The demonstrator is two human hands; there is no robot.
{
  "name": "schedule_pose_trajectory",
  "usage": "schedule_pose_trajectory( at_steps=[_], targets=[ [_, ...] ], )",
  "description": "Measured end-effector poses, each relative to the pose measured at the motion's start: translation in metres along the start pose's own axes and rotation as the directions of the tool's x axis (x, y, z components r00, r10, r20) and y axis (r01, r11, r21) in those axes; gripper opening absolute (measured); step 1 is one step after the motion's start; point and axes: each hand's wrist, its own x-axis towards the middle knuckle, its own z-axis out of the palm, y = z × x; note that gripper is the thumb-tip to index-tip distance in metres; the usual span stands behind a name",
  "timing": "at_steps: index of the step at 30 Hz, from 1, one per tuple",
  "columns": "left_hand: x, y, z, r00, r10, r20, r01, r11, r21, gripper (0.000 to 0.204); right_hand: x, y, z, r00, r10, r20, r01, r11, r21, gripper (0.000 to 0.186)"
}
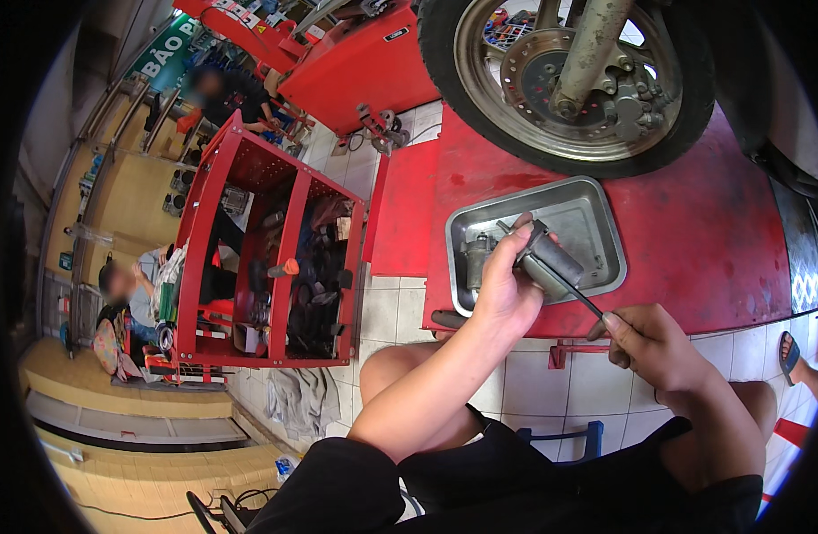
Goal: The person uses a screwdriver to manipulate a cylindrical metal component, likely a starter motor, held over a metal tray. They repeatedly insert the tool into the component, rotate it, and adjust their grip while seated in a workshop. The person places the component and tool into the tray and continues to handle them throughout the clip.
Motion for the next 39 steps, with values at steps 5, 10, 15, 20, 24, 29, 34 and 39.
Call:
schedule_pose_trajectory(
  at_steps=[5, 10, 15, 20, 24, 29, 34, 39],
  targets=[
    [-0.001, -0.001, 0.002, 1.0, -0.009, -0.01, 0.009, 1.0, -0.003, 0.047, 0.001, -0.007, -0.005, 0.977, 0.165, 0.138, -0.174, 0.983, 0.053, 0.034],
    [-0.003, 0.0, 0.002, 1.0, 0.003, -0.012, -0.003, 1.0, 0.0, 0.047, 0.007, 0.011, 0.0, 0.994, -0.111, -0.02, 0.103, 0.97, -0.22, 0.025],
    [-0.004, -0.001, 0.002, 0.999, 0.024, -0.022, -0.024, 1.0, 0.004, 0.046, 0.006, 0.01, 0.004, 0.948, -0.298, -0.11, 0.223, 0.873, -0.434, 0.017],
    [-0.001, -0.003, -0.002, 0.999, 0.016, -0.036, -0.016, 1.0, 0.003, 0.048, 0.005, 0.01, 0.006, 0.892, -0.43, -0.141, 0.309, 0.806, -0.505, 0.013],
    [0.002, -0.007, -0.005, 0.999, 0.012, -0.033, -0.012, 1.0, -0.014, 0.049, 0.006, 0.014, 0.004, 0.847, -0.505, -0.166, 0.325, 0.739, -0.59, 0.011],
    [0.003, -0.009, -0.006, 1.0, 0.001, -0.028, -0.001, 1.0, -0.007, 0.047, 0.005, 0.014, 0.0, 0.834, -0.512, -0.207, 0.279, 0.714, -0.642, 0.011],
    [0.003, -0.01, -0.006, 0.999, -0.006, -0.043, 0.006, 1.0, -0.008, 0.047, 0.007, 0.017, -0.001, 0.778, -0.588, -0.221, 0.307, 0.662, -0.683, 0.01],
    [0.002, -0.009, -0.005, 0.999, -0.014, -0.043, 0.014, 1.0, -0.013, 0.046, 0.007, 0.02, 0.005, 0.776, -0.554, -0.302, 0.279, 0.731, -0.623, 0.014]
  ],
)
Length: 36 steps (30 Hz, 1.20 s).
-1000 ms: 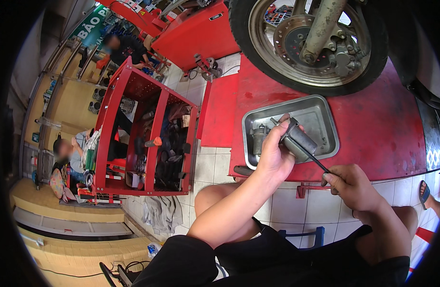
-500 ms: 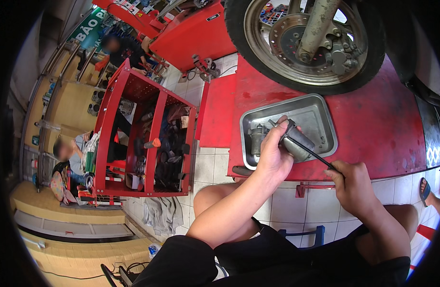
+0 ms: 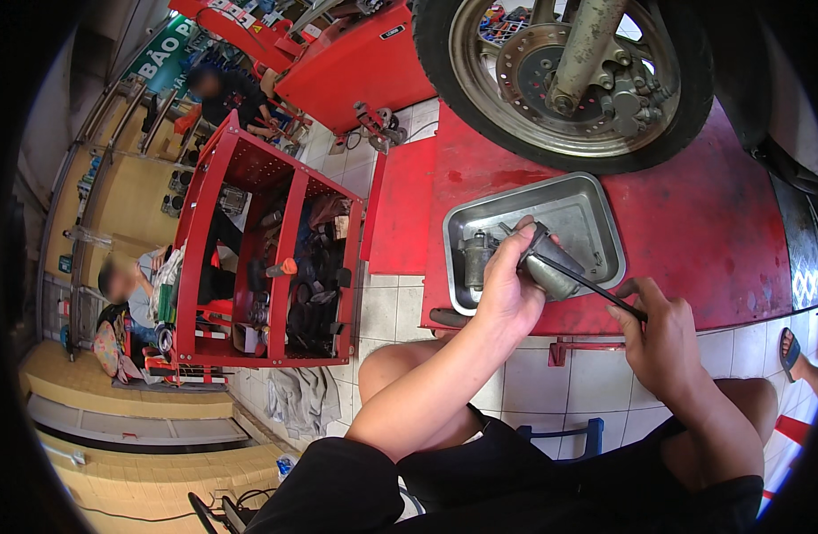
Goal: The person uses a screwdriver to manipulate a cylindrical metal component, likely a starter motor, held over a metal tray. They repeatedly insert the tool into the component, rotate it, and adjust their grip while seated in a workshop. The person places the component and tool into the tray and continues to handle them throughout the clip.
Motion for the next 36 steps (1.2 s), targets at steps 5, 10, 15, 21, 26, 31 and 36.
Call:
schedule_pose_trajectory(
  at_steps=[5, 10, 15, 21, 26, 31, 36],
  targets=[
    [-0.001, 0.001, 0.003, 1.0, 0.005, -0.004, -0.005, 1.0, -0.001, 0.045, 0.001, 0.001, -0.003, 0.996, 0.03, 0.088, -0.031, 1.0, 0.003, 0.021],
    [-0.001, 0.002, 0.001, 1.0, -0.011, 0.006, 0.011, 1.0, -0.006, 0.048, 0.001, -0.002, 0.0, 0.998, 0.002, 0.061, -0.003, 1.0, 0.025, 0.014],
    [0.0, 0.001, -0.001, 1.0, -0.009, 0.003, 0.009, 1.0, -0.007, 0.047, 0.001, -0.005, 0.001, 0.999, 0.002, 0.05, -0.003, 1.0, 0.023, 0.012],
    [-0.003, 0.0, 0.003, 1.0, -0.025, 0.018, 0.025, 1.0, 0.014, 0.047, -0.002, -0.003, -0.001, 0.997, -0.024, 0.071, 0.02, 0.998, 0.064, 0.012],
    [-0.004, 0.003, 0.003, 0.997, -0.035, 0.066, 0.033, 0.999, 0.03, 0.049, 0.0, 0.003, -0.003, 0.851, 0.297, 0.432, -0.486, 0.757, 0.436, 0.023],
    [-0.002, 0.008, 0.008, 0.996, -0.013, 0.084, 0.01, 0.999, 0.034, 0.049, 0.004, -0.003, -0.003, 0.802, 0.326, 0.5, -0.555, 0.717, 0.423, 0.03],
    [0.001, 0.008, 0.007, 0.999, 0.018, 0.048, -0.019, 1.0, 0.024, 0.048, 0.008, -0.006, -0.001, 0.912, 0.202, 0.356, -0.311, 0.909, 0.279, 0.024]
  ],
)
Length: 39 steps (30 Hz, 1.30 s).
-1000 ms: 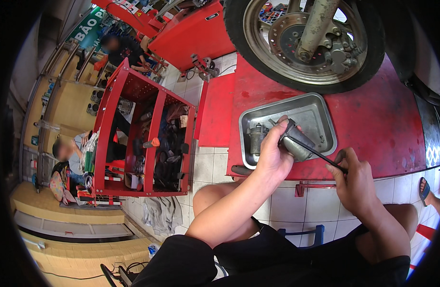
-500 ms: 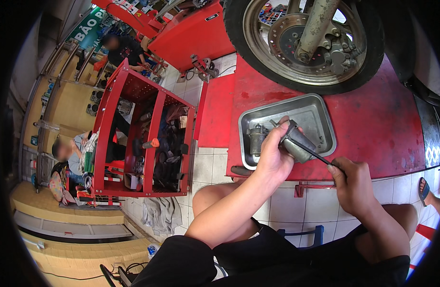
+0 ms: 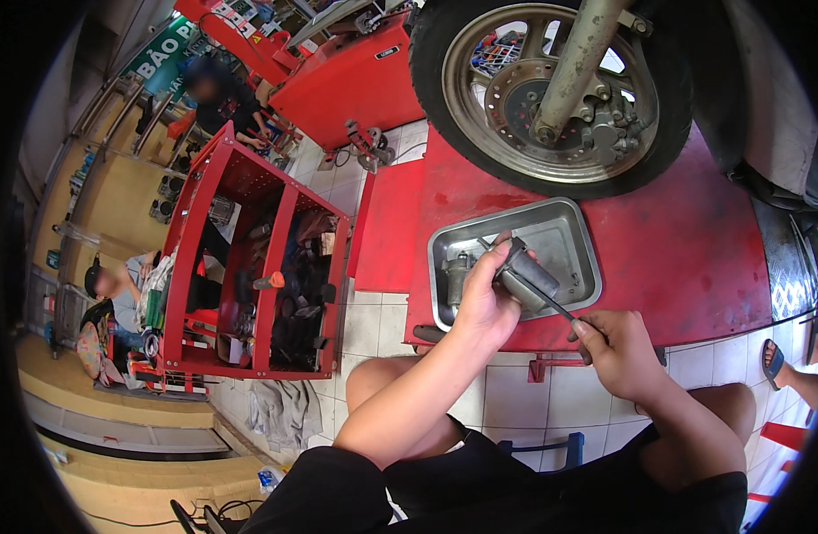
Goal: The person uses a screwdriver to manipulate a cylindrical metal component, likely a starter motor, held over a metal tray. They repeatedly insert the tool into the component, rotate it, and adjust their grip while seated in a workshop. The person places the component and tool into the tray and continues to handle them throughout the clip.
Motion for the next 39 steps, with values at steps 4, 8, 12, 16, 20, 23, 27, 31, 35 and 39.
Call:
schedule_pose_trajectory(
  at_steps=[4, 8, 12, 16, 20, 23, 27, 31, 35, 39],
  targets=[
    [-0.001, -0.002, -0.003, 1.0, -0.006, -0.011, 0.006, 1.0, -0.011, 0.049, 0.002, 0.007, 0.005, 0.876, -0.449, -0.177, 0.352, 0.846, -0.4, 0.02],
    [-0.005, 0.001, -0.001, 0.999, -0.035, 0.041, 0.034, 0.999, 0.01, 0.053, 0.003, 0.012, -0.004, 0.997, 0.023, 0.074, -0.031, 0.993, 0.112, 0.024],
    [-0.004, 0.005, -0.003, 0.989, -0.069, 0.133, 0.069, 0.998, 0.003, 0.058, 0.001, 0.004, -0.01, 0.899, 0.236, 0.368, -0.399, 0.788, 0.47, 0.028],
    [-0.003, 0.007, -0.007, 0.978, -0.098, 0.184, 0.097, 0.995, 0.014, 0.061, 0.001, 0.006, -0.009, 0.861, 0.245, 0.446, -0.476, 0.697, 0.536, 0.029],
    [0.0, 0.006, -0.007, 0.981, -0.086, 0.176, 0.079, 0.996, 0.049, 0.064, 0.0, 0.004, -0.009, 0.84, 0.263, 0.474, -0.519, 0.646, 0.56, 0.03],
    [-0.001, 0.003, 0.0, 0.986, -0.087, 0.141, 0.083, 0.996, 0.034, 0.055, -0.003, -0.001, -0.013, 0.857, 0.252, 0.449, -0.484, 0.69, 0.538, 0.033],
    [0.001, 0.002, 0.0, 1.0, -0.028, 0.005, 0.028, 0.999, 0.039, 0.036, 0.001, 0.005, -0.01, 0.909, 0.24, 0.34, -0.386, 0.793, 0.472, 0.035],
    [0.017, 0.034, 0.0, 1.0, -0.005, -0.019, 0.004, 0.995, -0.099, 0.023, 0.007, -0.001, -0.021, 0.908, 0.219, 0.358, -0.405, 0.683, 0.608, 0.033],
    [0.025, 0.072, 0.005, 0.97, 0.15, -0.192, -0.185, 0.966, -0.182, 0.018, 0.011, -0.007, -0.036, 0.974, 0.158, 0.165, -0.221, 0.831, 0.511, 0.029],
    [0.032, 0.107, -0.009, 0.914, 0.154, -0.375, -0.244, 0.948, -0.205, 0.018, 0.017, 0.014, -0.032, 0.986, -0.139, -0.094, 0.121, 0.978, -0.171, 0.026]
  ],
)
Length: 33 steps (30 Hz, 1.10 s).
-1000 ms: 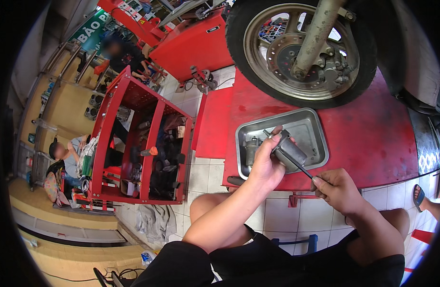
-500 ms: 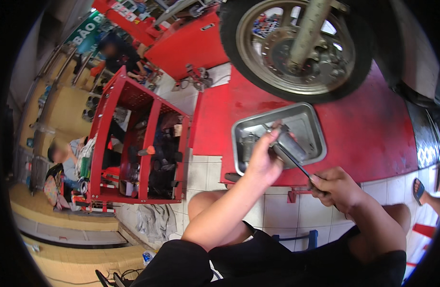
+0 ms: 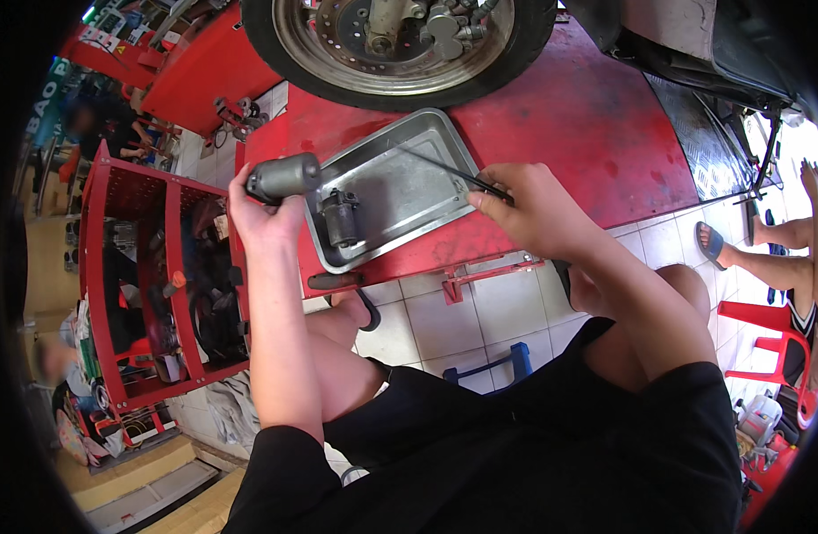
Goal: The person uses a screwdriver to manipulate a cylindrical metal component, likely a starter motor, held over a metal tray. They repeatedly insert the tool into the component, rotate it, and adjust their grip while seated in a workshop. The person places the component and tool into the tray and continues to handle them throughout the clip.
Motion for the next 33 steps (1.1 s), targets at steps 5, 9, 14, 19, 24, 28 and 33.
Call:
schedule_pose_trajectory(
  at_steps=[5, 9, 14, 19, 24, 28, 33],
  targets=[
    [0.02, 0.041, -0.01, 0.991, 0.122, 0.05, -0.121, 0.992, -0.029, 0.016, 0.005, 0.008, 0.009, 1.0, 0.026, 0.008, -0.014, 0.754, -0.657, 0.024],
    [0.01, 0.043, -0.002, 0.995, 0.093, -0.043, -0.095, 0.994, -0.052, 0.018, 0.02, 0.035, 0.018, 0.999, 0.008, 0.043, 0.019, 0.815, -0.579, 0.022],
    [0.024, 0.05, -0.014, 0.989, 0.108, 0.099, -0.093, 0.985, -0.142, 0.014, 0.05, 0.062, 0.052, 0.998, -0.052, -0.027, 0.018, 0.704, -0.71, 0.016],
    [0.009, 0.03, -0.008, 0.991, 0.056, 0.125, -0.029, 0.977, -0.213, 0.015, 0.078, 0.052, 0.072, 0.985, 0.172, 0.001, -0.089, 0.512, -0.854, 0.012],
    [-0.001, 0.033, -0.003, 0.995, 0.02, 0.1, 0.009, 0.961, -0.276, 0.017, 0.099, 0.045, 0.089, 0.987, 0.157, -0.017, -0.089, 0.463, -0.882, 0.013],
    [0.003, 0.036, -0.011, 0.993, 0.022, 0.115, 0.016, 0.949, -0.315, 0.018, 0.1, 0.058, 0.09, 0.99, 0.136, -0.041, -0.104, 0.491, -0.865, 0.014],
    [0.001, 0.019, -0.002, 0.983, 0.123, 0.14, -0.055, 0.91, -0.411, 0.028, 0.092, 0.066, 0.062, 0.996, -0.09, -0.028, 0.053, 0.777, -0.628, 0.016]
  ],
)
